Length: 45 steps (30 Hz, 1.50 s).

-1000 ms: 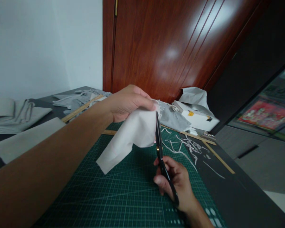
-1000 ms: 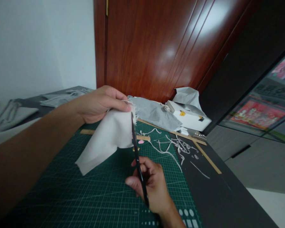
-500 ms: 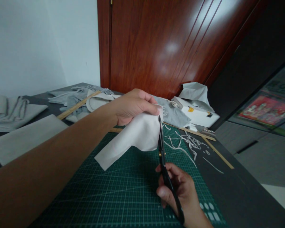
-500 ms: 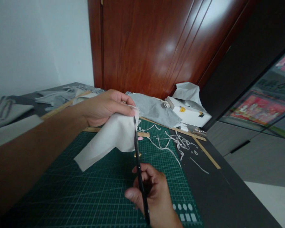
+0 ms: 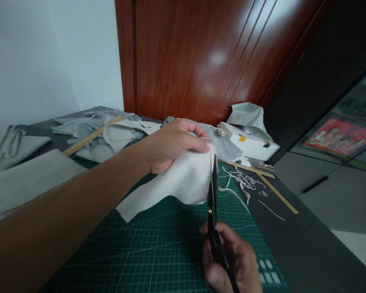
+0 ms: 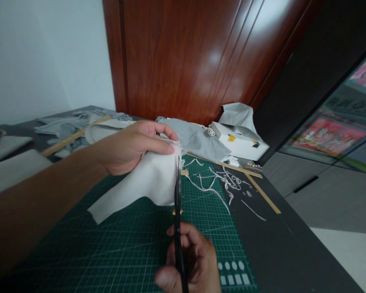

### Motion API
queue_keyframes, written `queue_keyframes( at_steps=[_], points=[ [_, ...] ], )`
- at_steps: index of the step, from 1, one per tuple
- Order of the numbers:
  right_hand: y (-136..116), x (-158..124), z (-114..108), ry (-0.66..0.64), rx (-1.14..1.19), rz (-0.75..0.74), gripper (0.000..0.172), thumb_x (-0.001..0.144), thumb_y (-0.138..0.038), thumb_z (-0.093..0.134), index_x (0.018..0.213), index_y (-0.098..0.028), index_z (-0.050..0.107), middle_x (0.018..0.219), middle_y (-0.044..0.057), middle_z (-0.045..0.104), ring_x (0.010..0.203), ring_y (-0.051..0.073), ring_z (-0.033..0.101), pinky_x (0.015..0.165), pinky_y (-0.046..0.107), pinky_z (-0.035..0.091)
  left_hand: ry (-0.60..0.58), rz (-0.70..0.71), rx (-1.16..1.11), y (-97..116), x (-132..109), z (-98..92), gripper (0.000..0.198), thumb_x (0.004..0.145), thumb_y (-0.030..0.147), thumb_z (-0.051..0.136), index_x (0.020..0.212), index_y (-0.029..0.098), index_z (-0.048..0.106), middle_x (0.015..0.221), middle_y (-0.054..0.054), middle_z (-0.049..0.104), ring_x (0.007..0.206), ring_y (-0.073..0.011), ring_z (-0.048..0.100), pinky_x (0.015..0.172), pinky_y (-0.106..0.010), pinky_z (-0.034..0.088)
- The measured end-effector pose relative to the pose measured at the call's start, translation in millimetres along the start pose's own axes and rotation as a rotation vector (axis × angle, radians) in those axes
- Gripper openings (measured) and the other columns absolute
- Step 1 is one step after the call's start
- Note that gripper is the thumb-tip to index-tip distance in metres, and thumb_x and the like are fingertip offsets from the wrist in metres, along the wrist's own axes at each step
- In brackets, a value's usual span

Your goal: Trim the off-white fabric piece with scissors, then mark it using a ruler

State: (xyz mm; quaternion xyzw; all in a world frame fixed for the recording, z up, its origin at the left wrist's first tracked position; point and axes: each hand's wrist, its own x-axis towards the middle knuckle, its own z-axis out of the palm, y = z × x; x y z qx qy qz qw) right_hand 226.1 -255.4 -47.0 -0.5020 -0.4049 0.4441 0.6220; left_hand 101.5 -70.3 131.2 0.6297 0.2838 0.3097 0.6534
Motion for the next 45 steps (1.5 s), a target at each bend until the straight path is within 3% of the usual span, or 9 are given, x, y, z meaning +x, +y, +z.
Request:
queue_keyframes(
  at_steps=[7, 27, 45],
  points=[
    [-1, 1, 3, 0.029, 0.010, 0.019, 0.074, 0.055, -0.078, 0.096, 0.104, -0.026, 0.076, 0.059, -0.007, 0.051, 0.051, 0.011, 0.031, 0.052, 0.031, 0.021, -0.020, -0.018, -0.001, -2, 2, -3.1, 0.009, 0.068, 0.011, 0.076, 0.069, 0.016, 0.069, 0.073, -0.005, 0.069, 0.062, -0.0162, 0.066, 0.057, -0.026, 0.049],
    [4, 7, -1, 0.016, -0.045, -0.039, 0.077, 0.060, -0.083, 0.091, 0.110, -0.027, 0.073, 0.062, -0.004, 0.056, 0.052, 0.014, 0.039, 0.050, 0.030, 0.026, -0.084, -0.084, 0.003, -12, 5, 0.9, 0.004, 0.066, 0.012, 0.075, 0.065, 0.014, 0.072, 0.067, -0.009, 0.070, 0.057, -0.0182, 0.065, 0.052, -0.029, 0.048],
    [-5, 8, 3, 0.055, 0.015, -0.023, 0.076, 0.056, -0.076, 0.098, 0.112, -0.028, 0.077, 0.065, -0.004, 0.056, 0.057, 0.013, 0.038, 0.054, 0.029, 0.026, -0.033, -0.073, 0.091, -12, 2, 5.2, 0.004, 0.067, 0.010, 0.076, 0.065, 0.013, 0.074, 0.064, -0.008, 0.070, 0.051, -0.0165, 0.063, 0.044, -0.025, 0.044]
  ],
)
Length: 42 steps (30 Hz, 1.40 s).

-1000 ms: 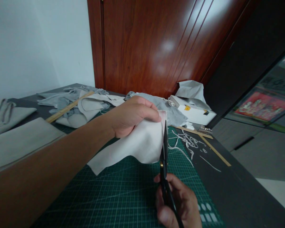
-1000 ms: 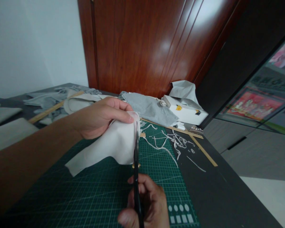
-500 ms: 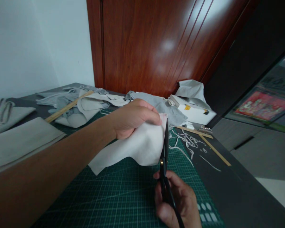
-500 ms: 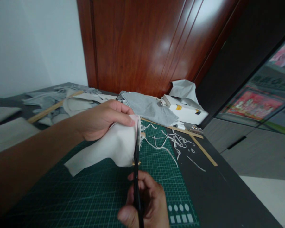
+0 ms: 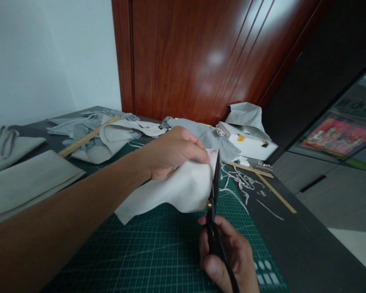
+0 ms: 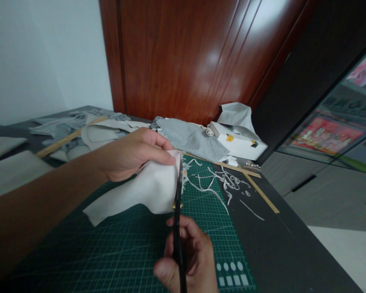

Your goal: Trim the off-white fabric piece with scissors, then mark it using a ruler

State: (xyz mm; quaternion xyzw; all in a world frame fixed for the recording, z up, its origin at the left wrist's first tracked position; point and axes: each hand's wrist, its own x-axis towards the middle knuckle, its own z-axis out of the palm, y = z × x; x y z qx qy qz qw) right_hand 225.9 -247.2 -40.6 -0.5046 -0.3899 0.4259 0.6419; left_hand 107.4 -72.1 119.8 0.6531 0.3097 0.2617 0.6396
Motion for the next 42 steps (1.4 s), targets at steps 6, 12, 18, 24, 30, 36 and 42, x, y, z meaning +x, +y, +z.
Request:
queue_keyframes(
  at_steps=[6, 12, 18, 24, 30, 36, 42],
  points=[
    [0.3, 1.0, -0.7, 0.011, -0.001, -0.001, 0.078, 0.054, -0.074, 0.100, 0.112, -0.026, 0.078, 0.067, -0.004, 0.057, 0.060, 0.015, 0.041, 0.057, 0.031, 0.027, -0.008, -0.001, 0.009, 0.1, -0.3, -0.3, 0.006, 0.066, 0.009, 0.075, 0.063, 0.013, 0.073, 0.062, -0.007, 0.069, 0.050, -0.0165, 0.062, 0.044, -0.025, 0.044],
    [-1.4, 1.1, 0.3, -0.009, -0.017, -0.011, 0.079, 0.055, -0.075, 0.098, 0.113, -0.025, 0.076, 0.067, -0.004, 0.056, 0.059, 0.015, 0.040, 0.056, 0.031, 0.028, -0.001, -0.013, 0.017, 2.1, -1.3, 2.0, 0.006, 0.070, 0.009, 0.076, 0.065, 0.013, 0.074, 0.063, -0.007, 0.071, 0.050, -0.0155, 0.063, 0.044, -0.024, 0.043],
    [-2.1, 1.2, 2.5, -0.006, -0.013, -0.014, 0.078, 0.058, -0.078, 0.095, 0.113, -0.026, 0.076, 0.065, -0.005, 0.054, 0.058, 0.013, 0.039, 0.055, 0.030, 0.026, 0.014, -0.012, 0.035, 2.9, -3.2, 3.4, 0.011, 0.073, 0.007, 0.075, 0.064, 0.013, 0.073, 0.062, -0.005, 0.070, 0.051, -0.0144, 0.063, 0.045, -0.022, 0.041],
    [-3.2, 0.7, 3.1, -0.001, -0.018, -0.022, 0.077, 0.058, -0.078, 0.095, 0.113, -0.027, 0.076, 0.067, -0.004, 0.056, 0.057, 0.013, 0.038, 0.055, 0.030, 0.026, 0.028, -0.003, 0.055, 1.6, -2.3, 3.4, 0.012, 0.073, 0.007, 0.076, 0.064, 0.014, 0.074, 0.060, -0.004, 0.069, 0.050, -0.0132, 0.061, 0.045, -0.022, 0.037],
    [-3.6, 1.1, 1.7, -0.005, -0.015, -0.023, 0.076, 0.058, -0.077, 0.096, 0.112, -0.028, 0.077, 0.067, -0.005, 0.055, 0.059, 0.013, 0.039, 0.056, 0.030, 0.027, 0.033, -0.007, 0.052, 1.7, -3.4, 4.9, 0.014, 0.072, 0.006, 0.075, 0.062, 0.015, 0.073, 0.058, -0.002, 0.068, 0.048, -0.0123, 0.059, 0.044, -0.022, 0.037],
    [-2.0, 0.5, 0.0, -0.002, 0.011, -0.012, 0.075, 0.056, -0.074, 0.099, 0.113, -0.029, 0.078, 0.069, -0.004, 0.057, 0.060, 0.014, 0.040, 0.057, 0.030, 0.027, 0.033, 0.005, 0.056, 1.2, -4.0, 4.6, 0.014, 0.071, 0.006, 0.075, 0.061, 0.015, 0.072, 0.057, -0.002, 0.067, 0.048, -0.0124, 0.059, 0.045, -0.022, 0.037],
    [-2.2, 1.6, -1.0, -0.037, -0.005, -0.008, 0.077, 0.058, -0.077, 0.097, 0.113, -0.028, 0.076, 0.068, -0.005, 0.055, 0.058, 0.014, 0.037, 0.057, 0.031, 0.024, 0.031, 0.003, 0.056, -0.3, -3.2, 4.4, 0.011, 0.072, 0.007, 0.075, 0.063, 0.015, 0.074, 0.059, -0.003, 0.068, 0.049, -0.0130, 0.060, 0.045, -0.021, 0.036]
  ],
)
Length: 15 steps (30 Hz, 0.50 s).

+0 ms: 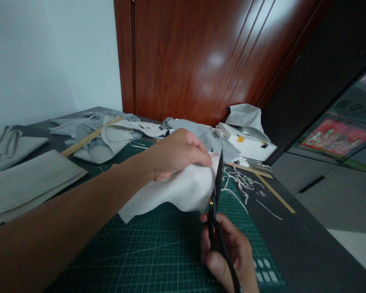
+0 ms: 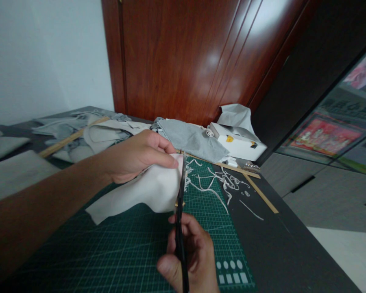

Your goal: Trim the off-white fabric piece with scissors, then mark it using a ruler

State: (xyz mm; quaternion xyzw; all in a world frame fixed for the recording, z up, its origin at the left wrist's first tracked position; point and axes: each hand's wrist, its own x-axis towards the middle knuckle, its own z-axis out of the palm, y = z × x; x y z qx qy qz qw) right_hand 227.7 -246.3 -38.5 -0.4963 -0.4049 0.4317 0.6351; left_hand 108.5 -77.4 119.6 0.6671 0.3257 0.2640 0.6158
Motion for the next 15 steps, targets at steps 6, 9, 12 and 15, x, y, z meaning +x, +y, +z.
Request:
queue_keyframes(
  at_steps=[6, 9, 12, 15],
  points=[
    [1.9, 0.9, -1.9, -0.013, 0.001, -0.010, 0.077, 0.059, -0.075, 0.097, 0.115, -0.028, 0.076, 0.069, -0.005, 0.055, 0.059, 0.014, 0.037, 0.057, 0.031, 0.025, -0.008, 0.000, -0.008, 0.6, -1.5, 2.4, 0.014, 0.072, 0.005, 0.075, 0.062, 0.015, 0.072, 0.056, -0.001, 0.067, 0.047, -0.0114, 0.060, 0.044, -0.020, 0.038],
    [1.9, 0.3, -2.0, -0.006, 0.011, -0.004, 0.075, 0.059, -0.073, 0.098, 0.114, -0.029, 0.076, 0.069, -0.006, 0.054, 0.060, 0.013, 0.036, 0.057, 0.030, 0.024, -0.020, 0.003, -0.014, -0.3, -1.1, 2.7, 0.015, 0.072, 0.004, 0.074, 0.061, 0.015, 0.072, 0.056, 0.000, 0.067, 0.046, -0.0111, 0.060, 0.044, -0.020, 0.040],
    [1.5, 0.3, -2.4, -0.007, 0.006, -0.003, 0.074, 0.060, -0.074, 0.097, 0.114, -0.027, 0.075, 0.069, -0.006, 0.052, 0.060, 0.013, 0.036, 0.057, 0.029, 0.025, -0.023, -0.002, -0.007, -1.0, -0.1, 2.3, 0.015, 0.072, 0.005, 0.074, 0.062, 0.015, 0.072, 0.056, -0.001, 0.067, 0.047, -0.0118, 0.060, 0.044, -0.020, 0.040],
    [1.5, 0.6, -3.0, -0.012, 0.006, -0.012, 0.075, 0.061, -0.075, 0.096, 0.114, -0.025, 0.074, 0.069, -0.006, 0.051, 0.061, 0.013, 0.037, 0.058, 0.029, 0.026, -0.020, 0.004, 0.003, -1.1, 0.0, 1.8, 0.015, 0.072, 0.006, 0.074, 0.061, 0.015, 0.072, 0.056, -0.001, 0.067, 0.047, -0.0116, 0.059, 0.044, -0.021, 0.038]
  ],
)
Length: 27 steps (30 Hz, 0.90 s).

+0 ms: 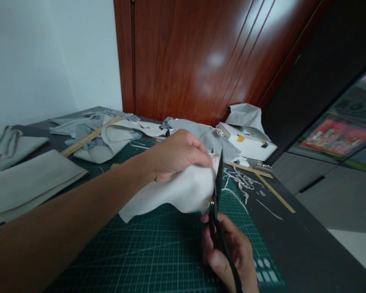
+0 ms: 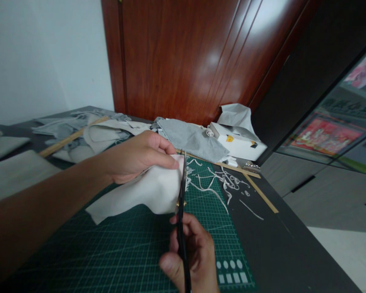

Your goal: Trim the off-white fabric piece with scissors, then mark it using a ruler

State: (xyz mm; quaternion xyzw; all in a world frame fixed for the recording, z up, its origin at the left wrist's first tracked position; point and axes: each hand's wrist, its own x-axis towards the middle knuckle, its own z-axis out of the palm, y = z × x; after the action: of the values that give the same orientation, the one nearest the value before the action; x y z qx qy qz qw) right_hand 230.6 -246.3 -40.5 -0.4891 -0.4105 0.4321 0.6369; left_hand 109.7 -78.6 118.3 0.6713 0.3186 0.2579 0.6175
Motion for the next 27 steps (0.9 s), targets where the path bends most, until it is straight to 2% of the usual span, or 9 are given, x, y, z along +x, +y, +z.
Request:
queue_keyframes(
  at_steps=[7, 19, 27],
  points=[
    [1.4, 0.3, -0.4, 0.011, 0.018, -0.002, 0.073, 0.062, -0.071, 0.098, 0.112, -0.024, 0.073, 0.070, -0.005, 0.052, 0.062, 0.015, 0.037, 0.058, 0.030, 0.026, 0.004, 0.009, 0.010, 0.1, -1.1, -0.8, 0.012, 0.071, 0.008, 0.075, 0.062, 0.015, 0.072, 0.058, -0.002, 0.067, 0.049, -0.0121, 0.059, 0.046, -0.022, 0.037],
    [0.7, -0.5, -0.3, -0.008, 0.029, 0.017, 0.078, 0.058, -0.074, 0.098, 0.115, -0.025, 0.073, 0.069, -0.007, 0.051, 0.060, 0.013, 0.036, 0.057, 0.029, 0.025, -0.003, 0.007, 0.010, -1.0, -0.5, 0.7, 0.011, 0.070, 0.009, 0.075, 0.062, 0.016, 0.072, 0.058, -0.002, 0.066, 0.050, -0.0123, 0.059, 0.046, -0.022, 0.036],
    [4.7, -0.4, -1.9, -0.011, -0.012, -0.007, 0.078, 0.064, -0.078, 0.092, 0.116, -0.025, 0.071, 0.068, -0.005, 0.051, 0.059, 0.014, 0.034, 0.056, 0.030, 0.025, -0.011, 0.011, -0.001, -1.9, -1.9, 1.5, 0.008, 0.069, 0.010, 0.075, 0.065, 0.016, 0.072, 0.061, -0.003, 0.069, 0.052, -0.0137, 0.062, 0.048, -0.023, 0.041]
  ],
)
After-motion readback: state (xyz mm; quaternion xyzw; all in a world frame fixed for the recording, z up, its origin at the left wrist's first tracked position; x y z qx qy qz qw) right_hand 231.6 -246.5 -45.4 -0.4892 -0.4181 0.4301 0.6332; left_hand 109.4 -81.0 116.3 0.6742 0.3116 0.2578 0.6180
